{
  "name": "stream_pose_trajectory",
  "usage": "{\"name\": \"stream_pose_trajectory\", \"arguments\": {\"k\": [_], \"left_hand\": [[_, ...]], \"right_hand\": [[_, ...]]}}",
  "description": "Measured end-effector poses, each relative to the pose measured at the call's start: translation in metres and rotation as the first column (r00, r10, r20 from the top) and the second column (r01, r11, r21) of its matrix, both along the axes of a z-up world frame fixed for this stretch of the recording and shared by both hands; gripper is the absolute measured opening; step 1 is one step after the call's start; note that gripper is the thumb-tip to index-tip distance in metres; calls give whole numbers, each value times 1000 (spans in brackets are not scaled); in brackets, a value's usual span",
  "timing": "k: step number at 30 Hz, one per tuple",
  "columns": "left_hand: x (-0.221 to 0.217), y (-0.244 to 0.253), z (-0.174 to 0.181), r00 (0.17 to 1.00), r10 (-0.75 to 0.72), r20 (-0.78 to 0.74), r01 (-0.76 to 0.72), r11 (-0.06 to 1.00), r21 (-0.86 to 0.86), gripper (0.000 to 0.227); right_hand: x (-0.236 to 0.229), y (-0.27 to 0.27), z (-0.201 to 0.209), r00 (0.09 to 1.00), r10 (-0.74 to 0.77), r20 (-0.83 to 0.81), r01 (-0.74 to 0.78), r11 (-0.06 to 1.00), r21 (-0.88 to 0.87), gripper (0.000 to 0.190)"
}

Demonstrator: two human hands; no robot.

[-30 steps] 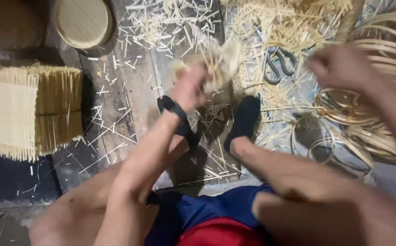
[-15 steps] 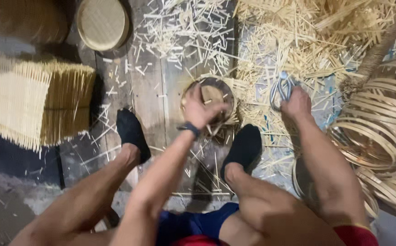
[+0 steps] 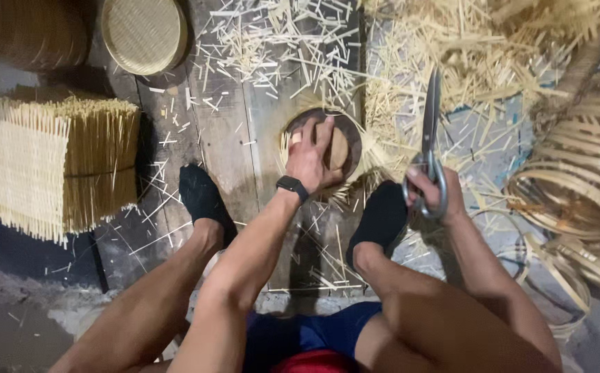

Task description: The person sits on the floor and repeatedly assembles small round woven bases. They place a woven mat on a wooden mold, fit a bamboo ring around it, and trim the excess with shears. The finished pieces are stacked nearby.

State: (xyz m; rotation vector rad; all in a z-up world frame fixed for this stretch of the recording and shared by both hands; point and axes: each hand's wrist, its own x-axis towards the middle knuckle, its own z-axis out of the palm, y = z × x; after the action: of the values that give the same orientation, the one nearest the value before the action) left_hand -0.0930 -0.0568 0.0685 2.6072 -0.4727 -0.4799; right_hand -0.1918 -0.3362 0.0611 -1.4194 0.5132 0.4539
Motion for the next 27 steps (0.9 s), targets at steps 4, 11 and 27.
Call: {"name": "stream_pose_trajectory", "arguments": {"k": [4,11,27], "left_hand": [[-20,-10,-4,954,285,-96,-291,955,-57,124],[-31,-3,-21,969,246,14,-244,965,-93,114],[-30,-4,-22,986,167,7,-163,969,-188,108]], "right_hand": [[3,59,19,996,-59,62,65,991,-114,28],[21,54,0,903,189,-384,-261,955,-142,37],[57,-5,-58,694,641,-329,-467,52,-883,33]]}}
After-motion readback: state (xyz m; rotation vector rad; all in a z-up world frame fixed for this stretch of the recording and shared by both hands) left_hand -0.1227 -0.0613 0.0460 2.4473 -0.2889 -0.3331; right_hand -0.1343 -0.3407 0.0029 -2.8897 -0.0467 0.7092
